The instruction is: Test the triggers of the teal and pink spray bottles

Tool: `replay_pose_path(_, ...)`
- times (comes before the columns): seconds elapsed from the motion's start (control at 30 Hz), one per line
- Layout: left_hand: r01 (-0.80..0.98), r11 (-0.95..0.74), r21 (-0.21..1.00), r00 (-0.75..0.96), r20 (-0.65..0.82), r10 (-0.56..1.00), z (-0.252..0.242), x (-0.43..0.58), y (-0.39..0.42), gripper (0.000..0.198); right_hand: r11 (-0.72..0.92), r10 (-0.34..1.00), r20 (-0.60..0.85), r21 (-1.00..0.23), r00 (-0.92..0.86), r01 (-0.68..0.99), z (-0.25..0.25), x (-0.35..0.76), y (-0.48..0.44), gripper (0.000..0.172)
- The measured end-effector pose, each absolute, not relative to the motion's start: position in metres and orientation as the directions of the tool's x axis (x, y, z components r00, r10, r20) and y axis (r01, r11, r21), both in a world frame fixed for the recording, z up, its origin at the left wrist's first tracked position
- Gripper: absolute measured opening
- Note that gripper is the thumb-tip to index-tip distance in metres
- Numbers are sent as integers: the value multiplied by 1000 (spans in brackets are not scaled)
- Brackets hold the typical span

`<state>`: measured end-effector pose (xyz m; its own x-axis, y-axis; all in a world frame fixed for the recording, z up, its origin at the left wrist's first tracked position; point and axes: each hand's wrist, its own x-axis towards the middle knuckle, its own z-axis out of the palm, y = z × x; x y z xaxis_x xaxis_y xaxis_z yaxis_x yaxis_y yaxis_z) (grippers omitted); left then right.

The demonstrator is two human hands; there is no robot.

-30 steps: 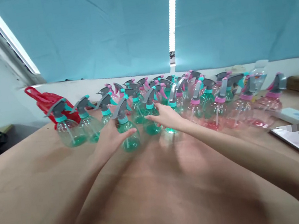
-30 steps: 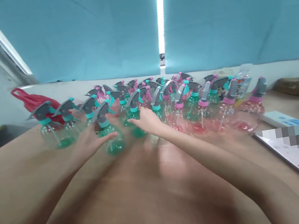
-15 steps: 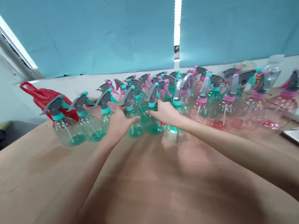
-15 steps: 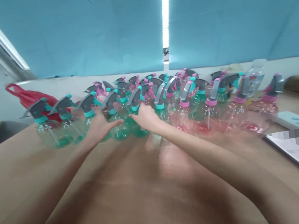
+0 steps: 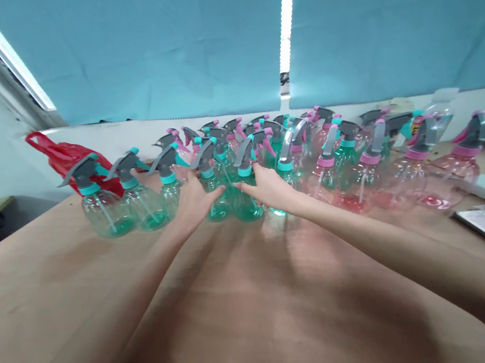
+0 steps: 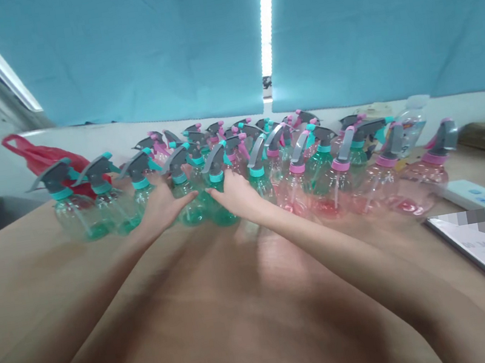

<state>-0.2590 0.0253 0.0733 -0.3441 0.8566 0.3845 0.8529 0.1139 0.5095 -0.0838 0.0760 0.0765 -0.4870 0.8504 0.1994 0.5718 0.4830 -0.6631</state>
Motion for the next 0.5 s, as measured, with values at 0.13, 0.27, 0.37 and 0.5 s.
replay_pose_path(0.13, 838, 47, 544, -317, 415, 852, 72, -259, 13, 71, 541, 829, 272, -610, -488, 579, 71, -81, 73, 42)
replay_pose_path(0.27, 832, 40, 554, -319, 418, 851, 72, -255, -18, 71, 595, 796, 314, -561, -517, 575, 68, -76, 69, 40)
replay_pose_path(0.37, 824, 55, 563, -316, 378, 870, 71, -246, -44, 63, 646, 752, 331, -541, -570, 539, 65, -68, 60, 40)
replay_pose_path(0.5, 748, -9, 663, -258, 303, 917, 76, -223, -64, 72, 733, 669, 382, -481, -638, 480, 60, -50, 39, 40)
